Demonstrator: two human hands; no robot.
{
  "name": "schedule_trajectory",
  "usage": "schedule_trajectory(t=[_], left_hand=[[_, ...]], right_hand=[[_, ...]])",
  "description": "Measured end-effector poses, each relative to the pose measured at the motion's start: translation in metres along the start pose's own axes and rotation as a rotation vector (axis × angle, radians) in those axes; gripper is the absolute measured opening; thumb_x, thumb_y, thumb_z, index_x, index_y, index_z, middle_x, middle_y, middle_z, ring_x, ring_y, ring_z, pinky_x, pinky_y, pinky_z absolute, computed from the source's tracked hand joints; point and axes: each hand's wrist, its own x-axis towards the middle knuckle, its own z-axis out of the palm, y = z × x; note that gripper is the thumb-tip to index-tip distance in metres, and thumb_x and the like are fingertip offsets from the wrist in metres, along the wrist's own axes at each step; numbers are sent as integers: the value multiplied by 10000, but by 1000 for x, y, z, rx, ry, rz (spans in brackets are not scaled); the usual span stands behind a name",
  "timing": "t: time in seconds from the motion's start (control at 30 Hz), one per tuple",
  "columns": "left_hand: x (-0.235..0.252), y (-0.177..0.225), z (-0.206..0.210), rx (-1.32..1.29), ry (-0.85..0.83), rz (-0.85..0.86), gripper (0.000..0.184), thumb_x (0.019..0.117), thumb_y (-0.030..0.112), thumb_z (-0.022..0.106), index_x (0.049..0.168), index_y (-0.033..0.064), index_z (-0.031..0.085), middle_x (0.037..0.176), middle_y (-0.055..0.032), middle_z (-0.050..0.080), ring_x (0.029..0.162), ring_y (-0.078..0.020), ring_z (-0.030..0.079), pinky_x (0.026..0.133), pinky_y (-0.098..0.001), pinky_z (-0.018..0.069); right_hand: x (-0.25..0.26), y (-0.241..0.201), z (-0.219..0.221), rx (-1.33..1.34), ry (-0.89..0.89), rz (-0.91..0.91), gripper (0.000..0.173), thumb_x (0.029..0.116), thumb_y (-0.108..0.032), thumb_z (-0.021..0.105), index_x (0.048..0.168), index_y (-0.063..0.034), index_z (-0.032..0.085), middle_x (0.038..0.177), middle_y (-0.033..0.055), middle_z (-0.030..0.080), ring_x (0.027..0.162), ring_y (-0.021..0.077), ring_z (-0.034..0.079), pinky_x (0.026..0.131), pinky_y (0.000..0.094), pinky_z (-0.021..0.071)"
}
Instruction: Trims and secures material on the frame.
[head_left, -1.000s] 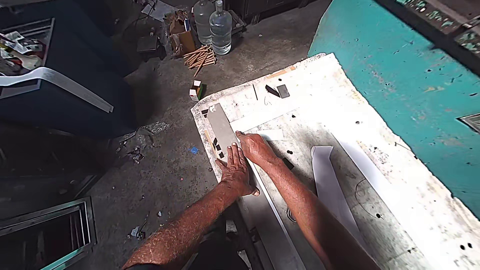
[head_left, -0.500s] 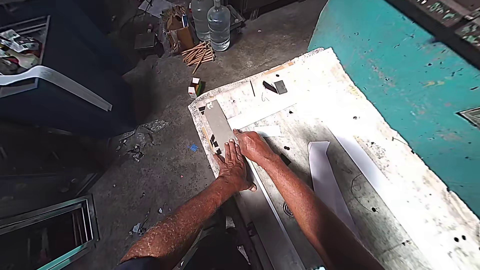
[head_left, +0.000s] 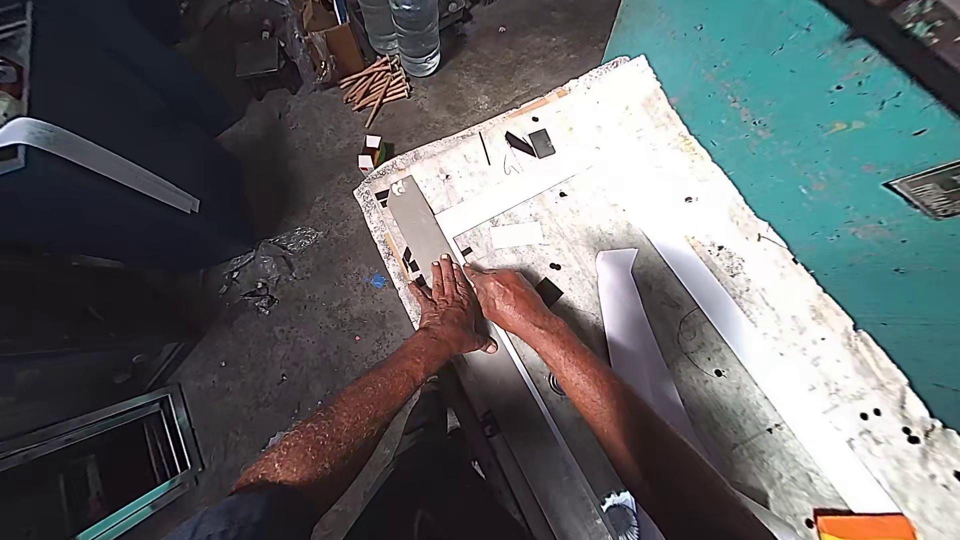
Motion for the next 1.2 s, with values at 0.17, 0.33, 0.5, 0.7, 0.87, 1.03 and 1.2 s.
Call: schedule_trajectory(t=[0.17,0.33,0.5,0.7,0.87,1.03,1.2], left_hand=[[0,0,0,-27,-2,8,1610,586,794,804,1602,-9,-152,1652,-254,-282,1545,-432,-227,1109,-828,-29],[-1,1,-1,-30,10,-20,1633,570,773,827,1595,-7,-175,1654,-237,-290,1554,-419,-207,1135,-806,2],[1,3,1,-11,14,-34,1676,539,787,839,1586,-11,-199,1652,-233,-299,1556,-406,-212,1132,-807,31],[3,4,7,-14,47,-53,1708,504,781,865,1589,-17,-186,1660,-236,-279,1560,-422,-181,1108,-833,85],[5,6,10,18,72,-71,1733,463,788,873,1598,-12,-164,1667,-233,-262,1565,-422,-159,1097,-839,128],[4,10,6,28,63,-84,1742,441,762,902,1605,-19,-132,1671,-239,-246,1567,-439,-128,1083,-839,194],[1,13,-1,17,28,-94,1734,454,772,891,1606,-10,-143,1667,-245,-253,1567,-436,-136,1086,-846,152]], right_hand=[[-31,3,5,1,-21,14,454,1051,-134,428,1482,-160,568,1100,185,726,1017,369,705,883,534,550],[-60,8,12,-6,-68,21,482,1038,-131,423,1505,-156,541,1160,182,715,1029,366,707,875,530,557],[-93,14,24,14,-33,13,474,1041,-131,419,1493,-147,557,1141,181,726,1015,364,715,865,520,565],[-128,22,39,11,12,-7,472,1021,-109,438,1469,-131,585,1057,195,738,923,372,730,796,516,578],[-154,28,52,2,92,-35,458,999,-87,471,1431,-111,620,989,200,742,837,381,736,710,516,583],[-184,34,62,12,153,-83,478,955,-40,498,1410,-86,636,905,180,730,752,346,725,647,472,584],[-221,39,74,6,173,-78,451,986,-59,463,1400,-85,639,856,172,707,655,336,696,566,465,567]])
